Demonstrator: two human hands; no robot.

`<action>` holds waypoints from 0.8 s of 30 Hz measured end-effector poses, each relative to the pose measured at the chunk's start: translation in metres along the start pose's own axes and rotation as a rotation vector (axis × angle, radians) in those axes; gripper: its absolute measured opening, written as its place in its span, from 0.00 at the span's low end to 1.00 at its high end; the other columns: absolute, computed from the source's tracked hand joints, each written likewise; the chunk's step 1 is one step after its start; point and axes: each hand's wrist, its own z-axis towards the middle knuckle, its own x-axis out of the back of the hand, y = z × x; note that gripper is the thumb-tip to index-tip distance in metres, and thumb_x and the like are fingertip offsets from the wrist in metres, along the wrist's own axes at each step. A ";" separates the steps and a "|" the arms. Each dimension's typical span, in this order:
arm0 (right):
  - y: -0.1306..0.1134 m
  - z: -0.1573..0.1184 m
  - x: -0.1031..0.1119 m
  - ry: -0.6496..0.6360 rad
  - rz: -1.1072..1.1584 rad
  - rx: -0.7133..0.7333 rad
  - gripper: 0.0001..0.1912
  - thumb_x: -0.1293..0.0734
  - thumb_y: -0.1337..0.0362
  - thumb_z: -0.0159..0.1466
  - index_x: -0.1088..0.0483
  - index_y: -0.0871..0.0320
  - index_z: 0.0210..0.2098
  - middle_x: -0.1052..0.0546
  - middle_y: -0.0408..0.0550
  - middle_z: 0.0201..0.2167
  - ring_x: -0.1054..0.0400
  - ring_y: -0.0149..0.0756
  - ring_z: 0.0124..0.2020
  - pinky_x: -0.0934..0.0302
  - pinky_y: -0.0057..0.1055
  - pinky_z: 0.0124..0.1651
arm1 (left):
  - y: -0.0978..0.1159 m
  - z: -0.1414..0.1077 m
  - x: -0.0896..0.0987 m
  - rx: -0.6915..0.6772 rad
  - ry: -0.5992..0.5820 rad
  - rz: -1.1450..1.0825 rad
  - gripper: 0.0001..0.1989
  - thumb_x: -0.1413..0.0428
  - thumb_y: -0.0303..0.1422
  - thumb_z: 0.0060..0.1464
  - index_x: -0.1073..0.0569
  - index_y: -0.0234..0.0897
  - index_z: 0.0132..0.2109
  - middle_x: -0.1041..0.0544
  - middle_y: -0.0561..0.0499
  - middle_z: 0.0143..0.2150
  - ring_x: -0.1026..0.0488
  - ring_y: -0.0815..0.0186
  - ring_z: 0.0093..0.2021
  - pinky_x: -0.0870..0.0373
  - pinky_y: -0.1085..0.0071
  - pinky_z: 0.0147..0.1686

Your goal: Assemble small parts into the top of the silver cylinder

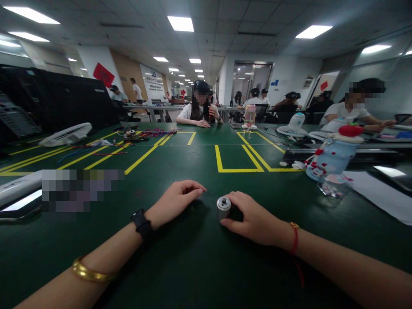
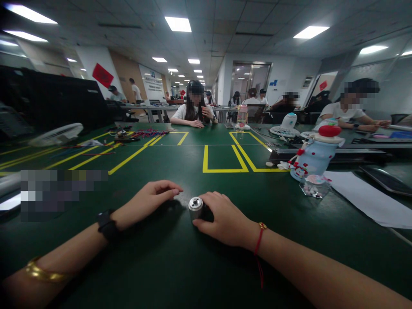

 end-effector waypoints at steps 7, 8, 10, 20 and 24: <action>0.001 0.001 0.000 0.004 -0.002 -0.006 0.16 0.31 0.61 0.59 0.35 0.56 0.45 0.29 0.48 0.41 0.37 0.40 0.41 0.43 0.39 0.45 | -0.007 0.003 -0.001 0.018 0.035 0.010 0.15 0.49 0.41 0.56 0.25 0.38 0.42 0.22 0.50 0.38 0.27 0.61 0.37 0.35 0.68 0.37; 0.001 0.001 0.000 0.003 -0.001 -0.007 0.16 0.31 0.61 0.59 0.35 0.56 0.45 0.29 0.48 0.41 0.37 0.40 0.41 0.43 0.39 0.46 | -0.008 0.003 -0.001 0.020 0.033 0.008 0.15 0.49 0.41 0.56 0.25 0.38 0.42 0.22 0.50 0.38 0.27 0.61 0.38 0.35 0.68 0.37; 0.000 0.000 0.000 0.000 0.004 -0.008 0.16 0.31 0.61 0.59 0.35 0.56 0.45 0.29 0.48 0.41 0.37 0.40 0.41 0.43 0.39 0.46 | -0.008 0.003 -0.001 0.024 0.031 0.008 0.15 0.49 0.41 0.55 0.25 0.38 0.42 0.22 0.50 0.38 0.27 0.61 0.38 0.34 0.68 0.37; 0.000 0.000 -0.001 0.014 0.003 0.008 0.15 0.31 0.61 0.59 0.34 0.56 0.44 0.29 0.48 0.41 0.37 0.40 0.40 0.43 0.39 0.45 | 0.006 -0.001 -0.005 -0.019 -0.005 0.031 0.16 0.49 0.41 0.57 0.25 0.36 0.43 0.23 0.50 0.36 0.29 0.64 0.32 0.35 0.71 0.30; 0.000 0.000 -0.002 0.031 -0.008 0.022 0.14 0.32 0.62 0.58 0.34 0.57 0.43 0.29 0.49 0.40 0.37 0.40 0.40 0.43 0.39 0.45 | 0.023 -0.004 -0.008 -0.124 0.011 0.122 0.13 0.47 0.41 0.56 0.24 0.38 0.41 0.23 0.49 0.39 0.29 0.64 0.34 0.34 0.69 0.33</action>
